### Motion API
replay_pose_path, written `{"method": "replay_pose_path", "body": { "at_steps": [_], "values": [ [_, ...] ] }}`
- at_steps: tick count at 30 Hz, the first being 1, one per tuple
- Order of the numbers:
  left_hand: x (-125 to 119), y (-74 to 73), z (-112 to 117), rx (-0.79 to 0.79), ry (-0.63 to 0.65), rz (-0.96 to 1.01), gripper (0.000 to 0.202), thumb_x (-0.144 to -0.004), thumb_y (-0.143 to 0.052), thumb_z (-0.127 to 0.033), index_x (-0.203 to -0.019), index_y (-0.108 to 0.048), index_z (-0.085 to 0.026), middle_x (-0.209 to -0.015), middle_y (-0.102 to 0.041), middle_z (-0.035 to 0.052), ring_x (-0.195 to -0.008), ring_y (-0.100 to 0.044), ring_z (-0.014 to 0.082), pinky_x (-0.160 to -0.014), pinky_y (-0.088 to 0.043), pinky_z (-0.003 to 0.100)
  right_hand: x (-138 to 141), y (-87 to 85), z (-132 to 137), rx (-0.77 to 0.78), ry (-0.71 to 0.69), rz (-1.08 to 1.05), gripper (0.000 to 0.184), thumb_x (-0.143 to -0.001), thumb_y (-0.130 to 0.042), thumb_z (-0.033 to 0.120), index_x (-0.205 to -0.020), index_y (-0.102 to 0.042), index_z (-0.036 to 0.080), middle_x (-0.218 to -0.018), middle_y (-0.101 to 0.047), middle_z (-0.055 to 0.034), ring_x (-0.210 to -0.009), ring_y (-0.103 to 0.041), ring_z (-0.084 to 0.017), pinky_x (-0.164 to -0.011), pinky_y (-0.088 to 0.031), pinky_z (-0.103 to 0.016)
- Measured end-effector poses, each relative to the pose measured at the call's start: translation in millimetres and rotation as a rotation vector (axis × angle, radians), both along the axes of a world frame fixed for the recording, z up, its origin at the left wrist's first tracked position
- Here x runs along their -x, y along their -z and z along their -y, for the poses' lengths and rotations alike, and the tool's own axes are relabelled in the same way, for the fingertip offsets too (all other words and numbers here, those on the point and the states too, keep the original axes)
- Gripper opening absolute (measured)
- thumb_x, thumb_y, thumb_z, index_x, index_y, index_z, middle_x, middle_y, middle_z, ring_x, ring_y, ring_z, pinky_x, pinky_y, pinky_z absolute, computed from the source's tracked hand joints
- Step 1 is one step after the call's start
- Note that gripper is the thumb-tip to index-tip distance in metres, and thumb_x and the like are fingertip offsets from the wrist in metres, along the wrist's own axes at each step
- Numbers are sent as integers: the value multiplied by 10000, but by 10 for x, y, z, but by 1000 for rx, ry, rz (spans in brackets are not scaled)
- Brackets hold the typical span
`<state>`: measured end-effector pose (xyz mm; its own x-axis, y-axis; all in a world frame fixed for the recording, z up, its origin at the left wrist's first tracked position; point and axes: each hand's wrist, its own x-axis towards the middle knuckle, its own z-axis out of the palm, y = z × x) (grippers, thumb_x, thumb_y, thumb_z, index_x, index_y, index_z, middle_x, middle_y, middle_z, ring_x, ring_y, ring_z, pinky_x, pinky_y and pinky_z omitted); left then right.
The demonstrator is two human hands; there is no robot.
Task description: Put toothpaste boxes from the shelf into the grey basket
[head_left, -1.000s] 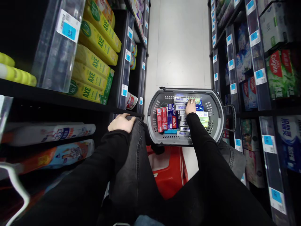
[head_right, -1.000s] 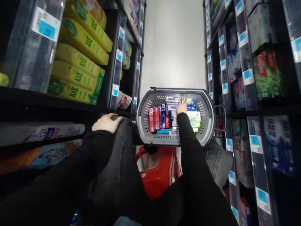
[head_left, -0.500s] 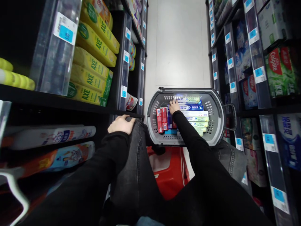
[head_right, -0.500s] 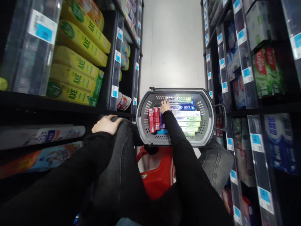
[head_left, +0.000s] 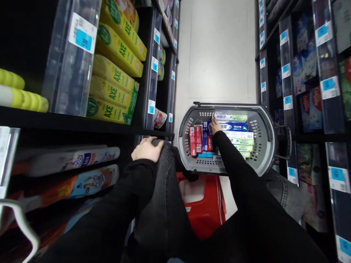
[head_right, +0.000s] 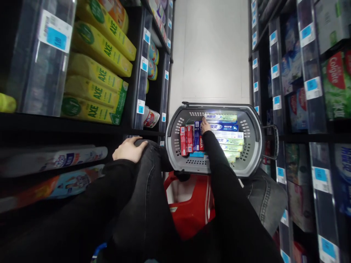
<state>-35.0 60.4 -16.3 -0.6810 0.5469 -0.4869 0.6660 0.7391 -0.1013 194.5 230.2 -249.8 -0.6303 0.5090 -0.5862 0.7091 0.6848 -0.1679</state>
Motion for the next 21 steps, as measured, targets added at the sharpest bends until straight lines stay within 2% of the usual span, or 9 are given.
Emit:
{"method": "replay_pose_path", "body": {
  "at_steps": [3,6,10,13,15,17,19,20,21],
  "values": [
    [6,10,1,-17,-1,-14,477,-837,-477,-543,-1228,-635,-320,-1365,-551,38,-1128,-588,332,-932,-475,441,-16,-77,-6,-11,-10,-89,571,-835,-401,241,-1397,-455,153,-1442,-455,-127,-1447,-185,-301,-1148,-19,-635],
    [-29,-23,-32,-6,6,-7,476,-837,-480,-545,-1229,-635,-325,-1355,-558,41,-1128,-589,335,-931,-479,445,-3,-293,75,-16,-32,-191,514,-842,-391,204,-1337,-515,151,-1428,-471,-120,-1412,-272,-300,-1155,-110,-610],
    [-110,-111,-87,45,20,-17,524,-835,-459,-592,-1256,-622,-328,-1343,-565,73,-1144,-581,359,-918,-484,479,-245,-794,424,-33,-14,-247,445,-908,-331,171,-1307,-516,106,-1410,-476,-152,-1344,-365,-278,-1156,-141,-562],
    [-139,-96,-130,62,18,-67,568,-805,-473,-636,-1255,-626,-326,-1297,-596,93,-1139,-584,377,-904,-493,500,-823,-1265,800,-77,99,-218,392,-947,-368,300,-1245,-552,123,-1229,-598,-157,-1206,-483,-286,-1126,-224,-524],
    [-161,-56,-147,49,19,-94,566,-787,-497,-636,-1238,-640,-325,-1283,-607,89,-1140,-584,379,-909,-493,506,-1427,-1603,1115,-213,325,-255,404,-951,-377,362,-1255,-537,151,-1238,-590,-150,-1180,-492,-279,-1067,-328,-466],
    [-193,-35,-137,20,21,-122,545,-772,-526,-608,-1216,-657,-321,-1275,-617,73,-1140,-586,373,-917,-490,501,-2151,-1920,1488,-446,663,-222,439,-954,-335,346,-1306,-481,128,-1304,-536,-169,-1225,-461,-268,-1056,-348,-421],
    [-215,-41,-96,-15,40,-139,554,-768,-514,-604,-1213,-662,-309,-1275,-620,61,-1130,-591,372,-910,-489,491,-2901,-2167,1891,-710,1068,-42,500,-946,-299,322,-1360,-403,61,-1353,-465,-224,-1281,-413,-292,-1070,-333,-438],
    [-213,-47,-67,-38,56,-133,582,-766,-498,-619,-1224,-657,-298,-1280,-617,63,-1126,-590,380,-900,-489,493,-3252,-2259,2086,-782,1262,115,528,-943,-296,325,-1383,-366,41,-1365,-439,-248,-1298,-399,-308,-1072,-329,-455],
    [-201,-47,-34,-60,75,-117,626,-762,-474,-647,-1238,-650,-281,-1287,-612,73,-1125,-586,392,-890,-488,499,-3573,-2331,2269,-787,1423,295,557,-944,-289,342,-1405,-328,32,-1374,-419,-266,-1300,-400,-321,-1063,-341,-467]
  ]
}}
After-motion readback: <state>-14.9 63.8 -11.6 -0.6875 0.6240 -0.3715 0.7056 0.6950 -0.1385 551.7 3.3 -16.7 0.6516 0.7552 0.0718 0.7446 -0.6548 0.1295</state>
